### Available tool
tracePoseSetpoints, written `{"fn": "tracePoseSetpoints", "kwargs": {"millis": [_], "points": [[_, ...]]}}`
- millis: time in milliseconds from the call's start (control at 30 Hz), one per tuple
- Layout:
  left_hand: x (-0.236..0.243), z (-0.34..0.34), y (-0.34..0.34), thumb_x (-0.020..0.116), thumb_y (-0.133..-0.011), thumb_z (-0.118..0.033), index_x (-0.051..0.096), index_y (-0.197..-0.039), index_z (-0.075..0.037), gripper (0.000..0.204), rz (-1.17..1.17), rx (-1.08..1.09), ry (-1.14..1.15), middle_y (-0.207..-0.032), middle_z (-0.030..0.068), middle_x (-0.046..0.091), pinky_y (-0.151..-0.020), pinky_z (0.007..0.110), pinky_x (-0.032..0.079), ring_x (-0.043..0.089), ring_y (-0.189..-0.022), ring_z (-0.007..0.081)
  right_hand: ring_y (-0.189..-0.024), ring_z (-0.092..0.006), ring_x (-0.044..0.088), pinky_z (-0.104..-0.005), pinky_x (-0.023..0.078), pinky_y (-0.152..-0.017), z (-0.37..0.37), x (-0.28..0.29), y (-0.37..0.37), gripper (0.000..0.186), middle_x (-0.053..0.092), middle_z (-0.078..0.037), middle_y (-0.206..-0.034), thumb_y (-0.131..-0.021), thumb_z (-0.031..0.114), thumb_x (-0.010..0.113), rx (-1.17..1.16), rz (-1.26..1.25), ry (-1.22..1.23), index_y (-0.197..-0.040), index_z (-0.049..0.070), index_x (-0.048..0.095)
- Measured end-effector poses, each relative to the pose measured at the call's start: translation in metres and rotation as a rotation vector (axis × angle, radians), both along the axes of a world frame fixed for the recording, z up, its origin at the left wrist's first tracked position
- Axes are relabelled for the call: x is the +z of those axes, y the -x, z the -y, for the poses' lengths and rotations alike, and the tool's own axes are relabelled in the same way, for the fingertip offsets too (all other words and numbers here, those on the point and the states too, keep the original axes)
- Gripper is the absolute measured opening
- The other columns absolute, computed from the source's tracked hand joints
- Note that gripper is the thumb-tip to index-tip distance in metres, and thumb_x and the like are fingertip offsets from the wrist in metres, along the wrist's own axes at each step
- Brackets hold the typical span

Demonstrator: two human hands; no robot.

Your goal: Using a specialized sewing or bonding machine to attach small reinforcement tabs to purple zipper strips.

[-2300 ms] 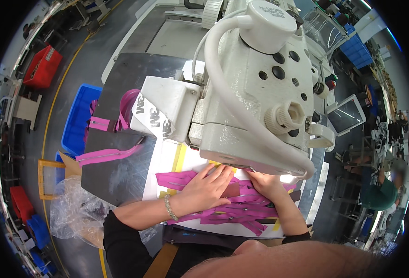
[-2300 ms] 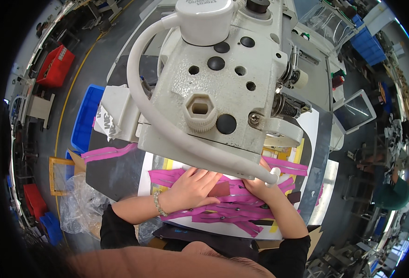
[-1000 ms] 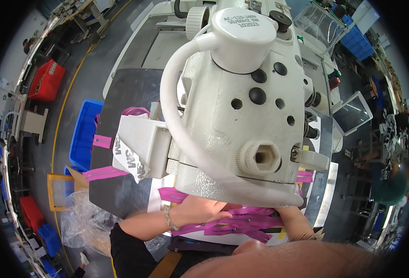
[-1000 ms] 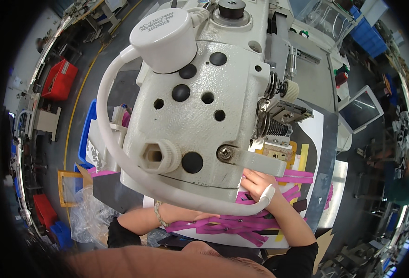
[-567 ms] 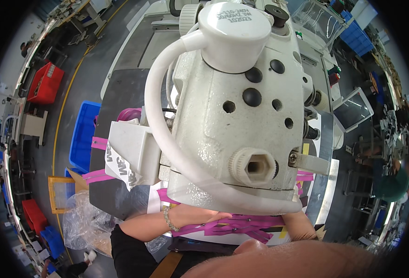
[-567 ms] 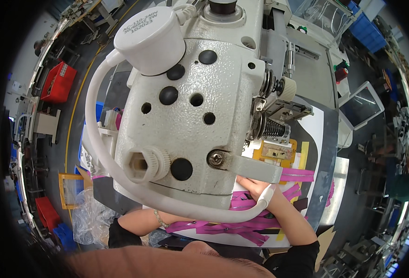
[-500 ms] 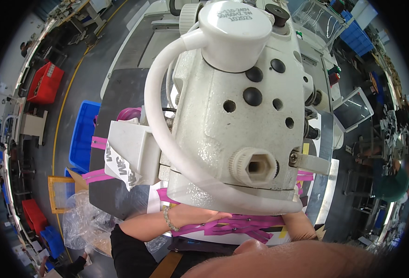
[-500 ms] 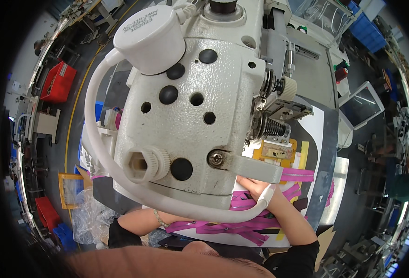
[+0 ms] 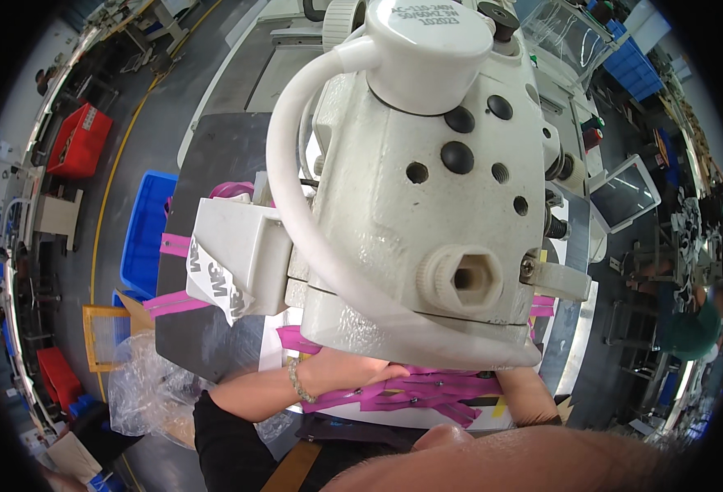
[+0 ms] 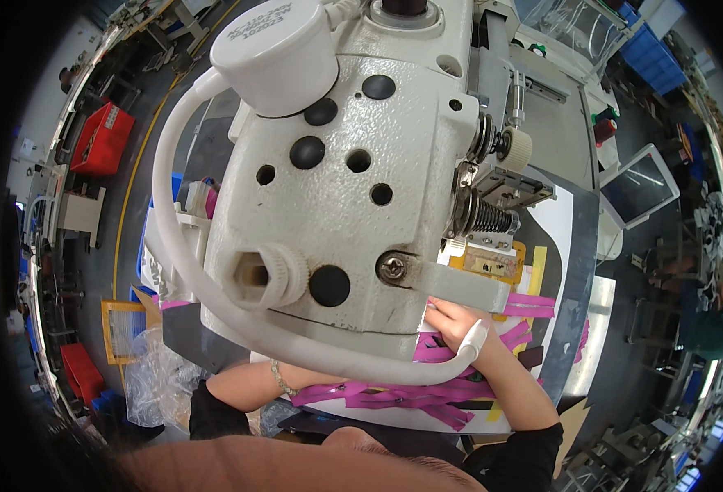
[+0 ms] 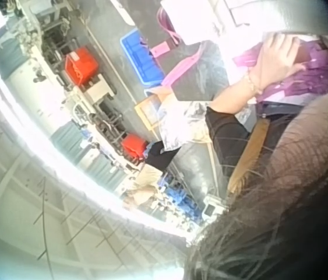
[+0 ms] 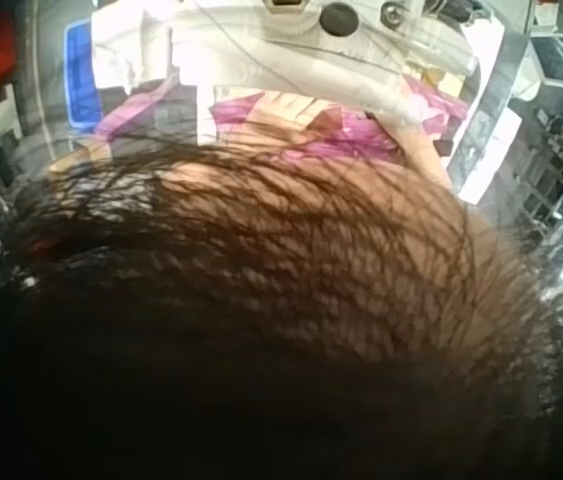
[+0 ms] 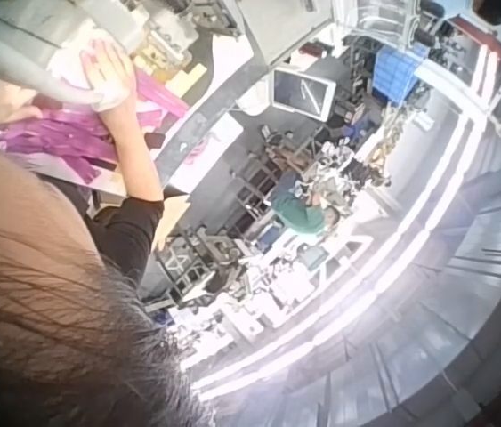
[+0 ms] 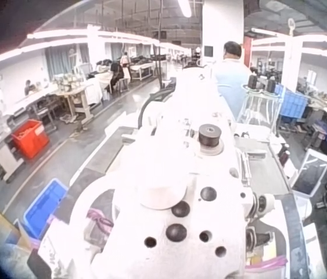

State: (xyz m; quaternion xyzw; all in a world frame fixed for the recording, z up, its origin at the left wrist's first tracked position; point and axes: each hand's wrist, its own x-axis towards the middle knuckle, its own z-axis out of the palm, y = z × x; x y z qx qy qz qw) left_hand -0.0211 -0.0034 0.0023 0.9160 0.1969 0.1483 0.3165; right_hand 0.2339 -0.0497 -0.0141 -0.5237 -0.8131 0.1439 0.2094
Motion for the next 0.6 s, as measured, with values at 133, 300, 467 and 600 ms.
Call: {"fn": "tracePoseSetpoints", "kwargs": {"millis": [133,300,467,600], "points": [[-0.011,0.01,0.004,0.052,-0.093,-0.044,0.054,-0.127,-0.003,0.053,0.005,0.032,-0.107,-0.121,0.0159,0.059,-0.085,0.038,0.051,0.062,-0.104,0.0271,-0.097,-0.0246,0.065,-0.036,0.053,-0.075,-0.005,-0.011,0.002,0.019,0.066,-0.011,-0.105,-0.068,0.005,0.06,0.028,0.013,-0.06,-0.086,0.005,0.067],[-0.029,0.009,0.002,0.055,-0.09,-0.046,0.055,-0.124,-0.004,0.054,-0.016,0.005,-0.074,-0.113,0.0146,0.063,-0.066,0.033,0.055,0.067,-0.088,0.0229,-0.107,-0.0281,0.061,-0.04,0.047,-0.09,-0.015,0.027,0.009,0.018,0.064,-0.013,-0.111,-0.067,0.007,0.06,0.074,-0.016,-0.133,-0.083,0.002,0.066],[-0.015,0.004,-0.002,0.06,-0.084,-0.05,0.056,-0.123,-0.004,0.06,-0.042,0.036,-0.168,-0.109,0.0119,0.063,-0.071,0.032,0.051,0.064,-0.091,0.0188,-0.112,-0.0307,0.059,-0.0433,0.044,-0.096,-0.013,0.024,0.007,0.02,0.063,-0.015,-0.114,-0.066,0.01,0.06,0.052,-0.031,-0.124,-0.083,0.001,0.066],[0.003,0.0,-0.004,0.062,-0.082,-0.049,0.055,-0.123,-0.001,0.063,-0.023,0.077,-0.288,-0.115,0.0126,0.06,-0.085,0.034,0.045,0.057,-0.103,0.0209,-0.113,-0.0314,0.058,-0.0444,0.043,-0.097,-0.011,0.005,0.002,0.022,0.063,-0.015,-0.114,-0.067,0.011,0.062,0.095,-0.012,-0.163,-0.086,0.002,0.065]]}}
